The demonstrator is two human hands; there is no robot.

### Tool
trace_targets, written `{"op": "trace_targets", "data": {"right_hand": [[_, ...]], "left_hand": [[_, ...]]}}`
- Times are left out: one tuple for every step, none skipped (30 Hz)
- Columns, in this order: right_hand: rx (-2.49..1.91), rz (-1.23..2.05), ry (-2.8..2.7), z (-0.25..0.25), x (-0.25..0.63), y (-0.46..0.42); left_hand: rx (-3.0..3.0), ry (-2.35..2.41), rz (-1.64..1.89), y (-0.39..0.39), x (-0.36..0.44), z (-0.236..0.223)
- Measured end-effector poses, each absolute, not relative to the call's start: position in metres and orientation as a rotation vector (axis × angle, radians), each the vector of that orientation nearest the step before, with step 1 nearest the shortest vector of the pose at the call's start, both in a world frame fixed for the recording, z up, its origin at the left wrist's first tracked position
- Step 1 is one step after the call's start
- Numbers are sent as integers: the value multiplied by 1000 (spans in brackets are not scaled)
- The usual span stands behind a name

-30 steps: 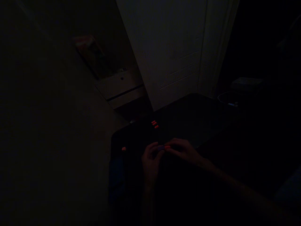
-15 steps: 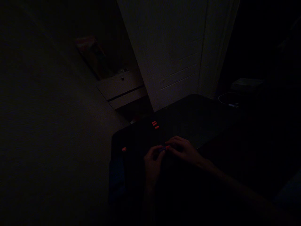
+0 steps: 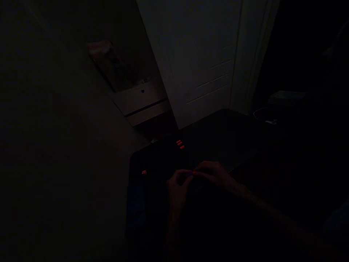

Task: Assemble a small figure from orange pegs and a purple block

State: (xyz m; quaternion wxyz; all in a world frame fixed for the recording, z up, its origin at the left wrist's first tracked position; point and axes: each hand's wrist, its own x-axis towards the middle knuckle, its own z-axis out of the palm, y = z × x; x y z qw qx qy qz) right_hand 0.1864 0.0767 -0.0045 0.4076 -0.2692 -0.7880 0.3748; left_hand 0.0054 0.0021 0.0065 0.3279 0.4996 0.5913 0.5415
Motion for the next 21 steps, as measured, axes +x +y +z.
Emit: {"op": "trace_targets", "data": {"right_hand": [[-671,939,-1983,-5,186,77],[-661,933,-1980,-5,186,77],[-653,928,-1978,-6,186,77],[-644,925,-1973,-6,186,77],[-637,923,-1969,-6,187,77],[-632,926,-1965,-7,187,77],[-630,931,-1965,-7,187,77],[-628,934,-1968,-7,187,77],[-625,931,-1969,-8,187,78],[-620,922,-1969,-8,187,78],[-614,912,-1973,-9,187,79],[-606,901,-1977,-10,187,79],[-597,894,-1982,-11,187,79],[-586,891,-1986,-11,187,80],[-573,893,-1994,-12,187,80],[-562,893,-2001,-13,187,80],[-554,888,-2007,-13,186,80],[-546,881,-2016,-14,186,80],[-541,871,-2023,-14,185,79],[-539,859,-2030,-15,185,79],[-539,846,-2035,-15,184,79]], "left_hand": [[1300,1553,1417,2,6,7],[1297,1560,1413,2,6,8],[1298,1567,1409,2,6,8],[1297,1573,1406,2,7,8],[1293,1578,1404,2,7,8],[1289,1580,1401,2,7,7],[1287,1579,1398,2,7,7],[1287,1574,1396,2,7,7],[1287,1567,1399,2,7,6],[1291,1560,1402,2,7,6],[1299,1554,1404,2,7,6],[1309,1552,1403,2,7,7],[1317,1554,1399,2,7,7],[1320,1560,1395,3,7,7],[1323,1566,1394,3,7,8],[1324,1570,1397,3,7,8],[1321,1574,1408,2,7,8],[1314,1576,1421,2,7,8],[1305,1580,1436,2,7,8],[1296,1582,1450,2,7,8],[1286,1583,1461,2,7,8]]}}
